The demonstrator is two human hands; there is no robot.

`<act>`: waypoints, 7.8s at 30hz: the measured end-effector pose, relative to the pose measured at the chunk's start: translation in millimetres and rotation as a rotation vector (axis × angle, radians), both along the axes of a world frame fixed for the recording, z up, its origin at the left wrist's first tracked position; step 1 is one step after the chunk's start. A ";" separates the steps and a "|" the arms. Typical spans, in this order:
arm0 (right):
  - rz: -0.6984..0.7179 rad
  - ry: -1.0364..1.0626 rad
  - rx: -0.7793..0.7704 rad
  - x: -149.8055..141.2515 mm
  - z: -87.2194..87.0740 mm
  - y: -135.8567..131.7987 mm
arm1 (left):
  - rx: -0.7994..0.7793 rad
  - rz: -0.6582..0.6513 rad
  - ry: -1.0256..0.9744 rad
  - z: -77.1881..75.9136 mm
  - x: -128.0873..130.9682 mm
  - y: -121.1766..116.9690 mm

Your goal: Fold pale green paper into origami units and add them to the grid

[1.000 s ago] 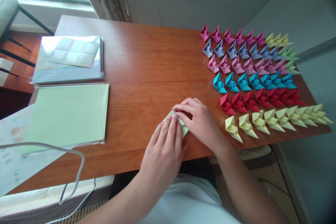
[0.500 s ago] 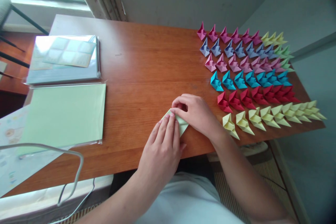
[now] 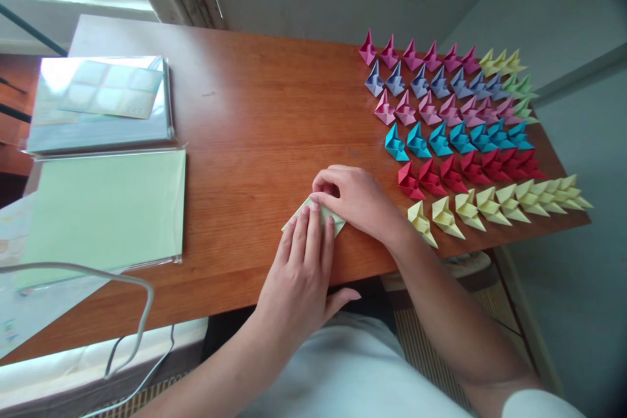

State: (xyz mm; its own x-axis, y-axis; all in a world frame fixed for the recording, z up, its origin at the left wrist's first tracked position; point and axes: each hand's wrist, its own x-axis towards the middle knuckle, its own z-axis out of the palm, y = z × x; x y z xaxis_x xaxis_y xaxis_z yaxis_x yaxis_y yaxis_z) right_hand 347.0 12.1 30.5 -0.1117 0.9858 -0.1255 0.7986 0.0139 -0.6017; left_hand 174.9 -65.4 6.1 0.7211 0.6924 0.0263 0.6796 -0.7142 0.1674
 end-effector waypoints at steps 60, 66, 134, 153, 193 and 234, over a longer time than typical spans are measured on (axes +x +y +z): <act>-0.128 -0.042 0.356 6.9 -16.5 -81.1 | 0.039 0.024 -0.235 24.1 -14.4 66.6; -0.224 0.013 0.371 4.8 -20.6 -90.7 | -0.025 -0.025 -0.133 24.7 -13.9 83.0; 0.197 -0.180 0.443 4.2 -15.8 -89.2 | 0.151 -0.118 -0.192 15.1 -42.0 36.9; 0.199 -0.144 0.405 2.9 -10.5 -87.5 | 0.105 -0.079 -0.377 2.3 -55.5 32.7; -0.166 -0.076 0.243 -17.0 -15.8 -70.8 | 0.103 0.025 -0.157 7.5 -9.7 -1.7; 0.022 0.104 0.046 -7.0 -2.7 -3.6 | 0.058 0.007 -0.092 3.3 -9.7 5.6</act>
State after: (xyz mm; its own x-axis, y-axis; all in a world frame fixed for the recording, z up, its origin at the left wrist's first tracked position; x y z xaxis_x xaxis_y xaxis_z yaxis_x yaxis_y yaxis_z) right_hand 339.9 8.5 27.8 -0.1439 0.9873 -0.0670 0.7312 0.0605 -0.6795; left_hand 165.2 -59.8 9.4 0.7086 0.6931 0.1322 0.6687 -0.7195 0.1876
